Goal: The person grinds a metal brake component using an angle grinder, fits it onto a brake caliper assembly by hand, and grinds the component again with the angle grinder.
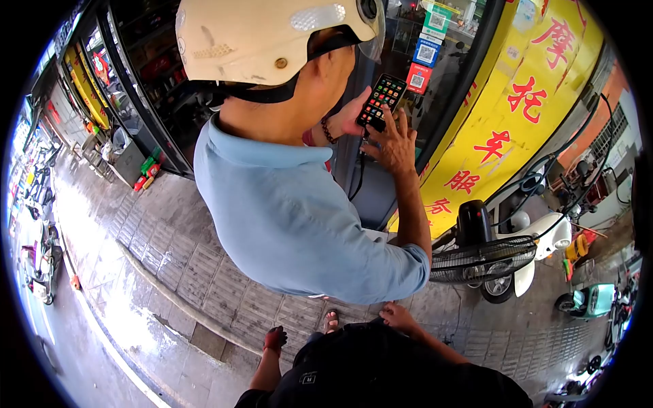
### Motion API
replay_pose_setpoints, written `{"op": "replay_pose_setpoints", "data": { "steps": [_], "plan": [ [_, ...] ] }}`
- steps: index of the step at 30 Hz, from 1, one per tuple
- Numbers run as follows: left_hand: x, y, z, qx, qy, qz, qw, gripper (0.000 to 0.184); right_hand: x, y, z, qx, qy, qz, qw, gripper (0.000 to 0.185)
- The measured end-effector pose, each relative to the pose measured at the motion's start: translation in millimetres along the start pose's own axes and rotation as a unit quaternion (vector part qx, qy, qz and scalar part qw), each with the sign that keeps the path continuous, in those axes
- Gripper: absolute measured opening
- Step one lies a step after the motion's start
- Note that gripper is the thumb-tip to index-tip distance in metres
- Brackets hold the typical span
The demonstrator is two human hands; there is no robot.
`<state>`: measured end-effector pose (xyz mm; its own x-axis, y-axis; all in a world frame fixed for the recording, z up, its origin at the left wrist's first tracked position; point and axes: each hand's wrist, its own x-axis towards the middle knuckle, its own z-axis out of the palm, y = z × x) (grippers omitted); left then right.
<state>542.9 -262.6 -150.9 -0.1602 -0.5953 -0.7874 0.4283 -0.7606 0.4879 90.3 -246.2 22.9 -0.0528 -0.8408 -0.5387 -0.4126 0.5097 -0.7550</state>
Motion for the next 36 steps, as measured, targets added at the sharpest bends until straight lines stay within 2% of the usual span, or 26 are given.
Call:
{"op": "replay_pose_setpoints", "data": {
  "steps": [4,6,10,13,15,24,25,27,31,36],
  "plan": [
    [5,-9,-10,0.024,0.036,-0.008,0.999,0.01,2,-4,0,-0.004,-0.01,0.0,1.0,0.027],
    [7,-13,-18,0.004,-0.012,-0.022,1.0,0.01,2,-3,0,-0.001,-0.013,-0.004,1.0,0.027],
    [15,-23,-26,0.004,0.015,-0.022,1.0,0.011,3,0,-1,-0.003,-0.021,0.002,1.0,0.029],
    [21,-24,-30,-0.001,-0.022,-0.045,0.999,0.011,-1,-3,-1,-0.004,-0.02,0.003,1.0,0.029],
    [9,-14,-11,0.073,0.07,-0.012,0.995,0.013,0,2,-1,-0.001,-0.011,0.003,1.0,0.028],
    [10,2,15,0.111,0.11,0.001,0.988,0.012,8,22,-4,0.029,0.02,-0.016,0.999,0.029],
    [10,2,14,0.11,0.11,0.001,0.988,0.012,7,21,-4,0.022,0.019,-0.015,0.999,0.029],
    [16,-2,5,0.069,0.037,-0.024,0.997,0.013,4,13,-7,0.014,0.017,-0.015,1.0,0.029],
    [9,-8,3,0.058,0.024,-0.024,0.998,0.012,-2,4,-9,0.008,-0.021,0.015,1.0,0.026],
    [-5,-3,21,0.11,0.134,-0.008,0.985,0.013,-3,7,-6,0.02,-0.018,0.019,0.999,0.025]
  ]
}}
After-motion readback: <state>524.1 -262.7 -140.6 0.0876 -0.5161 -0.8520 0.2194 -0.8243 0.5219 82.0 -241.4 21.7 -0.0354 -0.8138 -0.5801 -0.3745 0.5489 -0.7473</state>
